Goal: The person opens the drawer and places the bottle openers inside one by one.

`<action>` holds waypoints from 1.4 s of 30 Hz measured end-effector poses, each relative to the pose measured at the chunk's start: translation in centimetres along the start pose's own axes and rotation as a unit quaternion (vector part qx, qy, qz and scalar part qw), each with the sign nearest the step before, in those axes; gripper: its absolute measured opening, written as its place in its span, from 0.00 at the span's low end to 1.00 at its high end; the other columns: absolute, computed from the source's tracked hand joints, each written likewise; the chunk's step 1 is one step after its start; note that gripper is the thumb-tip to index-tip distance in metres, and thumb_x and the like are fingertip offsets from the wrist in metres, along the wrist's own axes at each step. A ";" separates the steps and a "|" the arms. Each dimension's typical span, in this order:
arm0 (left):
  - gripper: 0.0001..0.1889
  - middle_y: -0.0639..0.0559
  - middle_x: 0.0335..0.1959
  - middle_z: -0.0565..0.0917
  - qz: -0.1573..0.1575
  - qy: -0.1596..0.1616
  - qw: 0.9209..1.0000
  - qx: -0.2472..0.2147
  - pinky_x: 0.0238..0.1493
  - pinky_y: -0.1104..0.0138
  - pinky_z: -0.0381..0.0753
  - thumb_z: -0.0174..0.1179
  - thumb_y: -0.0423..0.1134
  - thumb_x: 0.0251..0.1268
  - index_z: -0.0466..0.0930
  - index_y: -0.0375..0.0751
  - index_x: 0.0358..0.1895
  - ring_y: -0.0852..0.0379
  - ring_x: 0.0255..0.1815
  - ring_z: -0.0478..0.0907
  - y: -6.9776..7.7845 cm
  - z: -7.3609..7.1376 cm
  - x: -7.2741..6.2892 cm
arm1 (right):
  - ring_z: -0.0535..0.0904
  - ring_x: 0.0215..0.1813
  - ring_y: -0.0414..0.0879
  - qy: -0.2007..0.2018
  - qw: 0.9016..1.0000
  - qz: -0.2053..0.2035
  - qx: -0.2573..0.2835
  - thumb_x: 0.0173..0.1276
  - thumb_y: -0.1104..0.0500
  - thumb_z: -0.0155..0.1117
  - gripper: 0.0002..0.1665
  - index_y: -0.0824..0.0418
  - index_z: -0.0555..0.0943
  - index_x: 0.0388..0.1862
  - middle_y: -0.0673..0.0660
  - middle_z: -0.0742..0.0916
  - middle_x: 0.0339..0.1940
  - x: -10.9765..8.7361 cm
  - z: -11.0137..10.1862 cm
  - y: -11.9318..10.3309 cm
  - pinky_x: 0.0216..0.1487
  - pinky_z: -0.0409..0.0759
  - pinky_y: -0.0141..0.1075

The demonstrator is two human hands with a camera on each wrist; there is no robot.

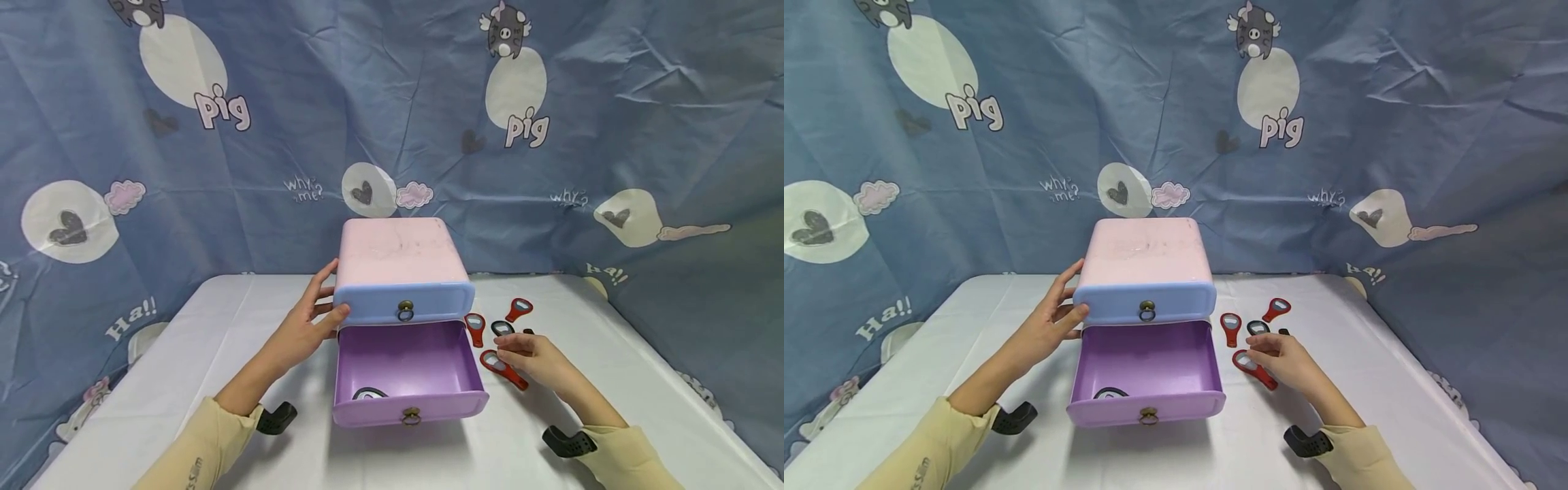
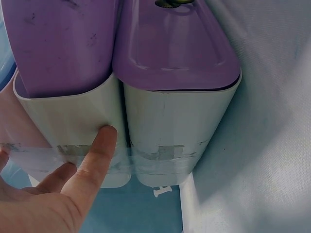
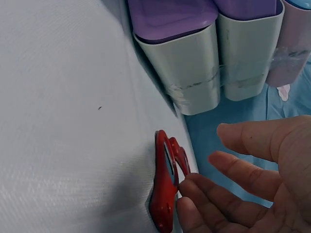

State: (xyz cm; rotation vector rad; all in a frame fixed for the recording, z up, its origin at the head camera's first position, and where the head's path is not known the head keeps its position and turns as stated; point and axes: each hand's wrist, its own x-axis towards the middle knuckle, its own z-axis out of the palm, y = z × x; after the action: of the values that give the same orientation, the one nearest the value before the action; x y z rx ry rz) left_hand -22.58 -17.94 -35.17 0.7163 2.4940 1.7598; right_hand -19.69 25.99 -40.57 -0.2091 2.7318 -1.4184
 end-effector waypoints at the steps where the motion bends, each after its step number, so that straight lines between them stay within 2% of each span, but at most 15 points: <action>1: 0.42 0.35 0.84 0.59 0.001 0.001 1.000 0.001 0.59 0.46 0.88 0.60 0.51 0.83 0.43 0.82 0.86 0.29 0.80 0.67 0.0 0.0 0.0 | 0.85 0.54 0.42 0.001 1.000 0.001 -0.003 0.79 0.57 0.68 0.24 0.70 0.83 0.66 0.66 0.90 0.60 0.0 0.0 0.0 0.48 0.83 0.29; 10: 0.42 0.35 0.83 0.60 0.005 0.003 1.000 0.006 0.58 0.47 0.88 0.60 0.51 0.83 0.43 0.82 0.86 0.29 0.80 0.69 -0.1 0.0 0.1 | 0.87 0.56 0.45 0.006 1.000 -0.008 -0.024 0.79 0.55 0.68 0.23 0.69 0.84 0.64 0.64 0.90 0.60 0.0 0.3 0.1 0.49 0.83 0.28; 18: 0.41 0.35 0.83 0.60 0.003 0.003 1.000 0.003 0.59 0.45 0.88 0.59 0.51 0.84 0.43 0.82 0.86 0.30 0.80 0.68 0.1 0.1 0.2 | 0.88 0.53 0.46 0.022 0.998 -0.015 -0.058 0.78 0.56 0.69 0.21 0.68 0.86 0.61 0.63 0.92 0.56 0.3 0.1 0.5 0.46 0.82 0.29; 27: 0.41 0.37 0.83 0.61 0.003 0.001 1.000 0.005 0.59 0.46 0.88 0.58 0.51 0.84 0.43 0.82 0.86 0.32 0.80 0.69 0.1 0.0 0.1 | 0.91 0.54 0.52 0.017 0.998 -0.019 -0.056 0.70 0.57 0.77 0.24 0.71 0.86 0.59 0.65 0.93 0.52 0.6 0.6 0.9 0.45 0.83 0.27; 32: 0.41 0.37 0.83 0.61 0.000 0.002 1.000 0.006 0.60 0.45 0.88 0.59 0.51 0.84 0.43 0.82 0.86 0.32 0.79 0.70 0.1 0.0 0.1 | 0.91 0.54 0.54 0.020 0.995 -0.023 -0.092 0.67 0.59 0.79 0.25 0.69 0.87 0.60 0.64 0.94 0.51 0.6 0.7 0.9 0.46 0.82 0.30; 38: 0.41 0.37 0.84 0.60 0.000 0.001 1.000 0.007 0.60 0.45 0.88 0.58 0.52 0.84 0.43 0.83 0.86 0.32 0.80 0.69 0.1 -0.1 0.2 | 0.87 0.60 0.57 0.024 0.990 -0.009 -0.138 0.66 0.59 0.79 0.29 0.65 0.86 0.65 0.65 0.91 0.55 0.6 0.9 0.6 0.49 0.81 0.38; 42: 0.41 0.36 0.84 0.59 0.006 0.000 1.000 0.007 0.60 0.44 0.88 0.58 0.52 0.84 0.42 0.81 0.86 0.30 0.80 0.68 0.2 -0.1 0.3 | 0.87 0.59 0.57 0.019 0.987 -0.015 -0.158 0.64 0.60 0.79 0.31 0.66 0.85 0.66 0.64 0.92 0.54 0.6 0.9 0.3 0.51 0.80 0.40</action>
State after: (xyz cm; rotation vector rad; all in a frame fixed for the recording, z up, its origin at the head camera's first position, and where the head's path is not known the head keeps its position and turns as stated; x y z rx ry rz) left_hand -22.76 -17.88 -34.89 0.7348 2.5100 1.7474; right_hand -20.25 25.36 -41.34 -0.2404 2.9831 -0.9966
